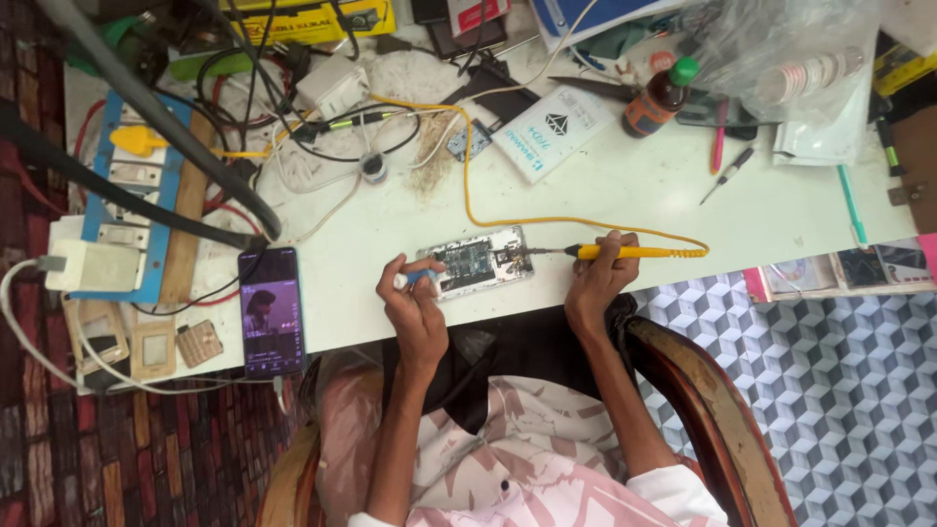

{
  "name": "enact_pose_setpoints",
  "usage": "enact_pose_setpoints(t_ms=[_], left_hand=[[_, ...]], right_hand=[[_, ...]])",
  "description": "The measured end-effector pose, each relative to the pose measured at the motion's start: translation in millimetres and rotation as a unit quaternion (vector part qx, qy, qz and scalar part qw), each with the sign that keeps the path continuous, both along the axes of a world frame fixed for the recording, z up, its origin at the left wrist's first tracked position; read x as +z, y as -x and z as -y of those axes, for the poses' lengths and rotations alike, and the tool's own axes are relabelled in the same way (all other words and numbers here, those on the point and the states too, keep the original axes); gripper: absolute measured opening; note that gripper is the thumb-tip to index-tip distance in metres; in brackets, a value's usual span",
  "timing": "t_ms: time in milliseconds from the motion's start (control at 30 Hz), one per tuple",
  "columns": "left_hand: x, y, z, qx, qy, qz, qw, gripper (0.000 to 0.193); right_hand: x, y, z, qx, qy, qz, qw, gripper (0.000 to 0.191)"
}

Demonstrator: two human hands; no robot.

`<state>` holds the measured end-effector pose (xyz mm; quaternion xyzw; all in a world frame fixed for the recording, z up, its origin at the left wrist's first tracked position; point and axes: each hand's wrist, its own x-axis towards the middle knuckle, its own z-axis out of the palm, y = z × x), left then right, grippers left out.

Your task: The person uses a soldering iron and a small tool to work on a circuit board placed on a cluttered workbench. They repeatedly apply the soldering iron to various points on the board while holding the board steady with the other hand.

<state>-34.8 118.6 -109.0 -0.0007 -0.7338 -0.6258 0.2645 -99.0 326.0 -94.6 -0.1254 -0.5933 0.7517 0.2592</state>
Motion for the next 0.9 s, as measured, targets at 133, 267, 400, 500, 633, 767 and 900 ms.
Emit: enact_pose_setpoints(t_ms=[133, 267, 400, 500, 633, 767, 900], left_hand=[[-2.8, -4.4, -0.2, 0.038, 0.097, -0.052, 0.993, 0.030], [-6.0, -5.4, -1.3, 0.027, 0.057, -0.023, 0.998, 0.030], [-6.0, -5.0, -1.7, 0.015, 0.081, -0.068, 0.994, 0.031], [-4.8, -6.0, -0.4, 0.017, 0.092, -0.067, 0.993, 0.032], [-4.9, -3.5, 1.9, 0.020, 0.079, -0.071, 0.994, 0.033], [-5.0, -3.5, 2.8, 0.011, 0.087, -0.070, 0.994, 0.033], [-3.5, -3.6, 2.3, 0.019, 0.092, -0.075, 0.993, 0.033]], right_hand=[[-2.3, -0.7, -1.0, 0.030, 0.037, -0.008, 0.999, 0.028], [-2.9, -1.0, -0.1, 0.031, 0.029, 0.002, 0.999, 0.027], [-1.3, -0.2, 2.4, 0.034, 0.013, -0.002, 0.999, 0.025], [0.5, -1.9, 5.2, 0.006, -0.019, 0.018, 1.000, 0.027], [1.7, -0.9, 6.3, 0.019, -0.014, -0.004, 1.000, 0.028], [0.8, -2.3, 5.1, 0.026, -0.020, -0.014, 0.999, 0.029], [1.0, -2.3, 5.8, 0.031, 0.004, -0.023, 0.999, 0.025]])
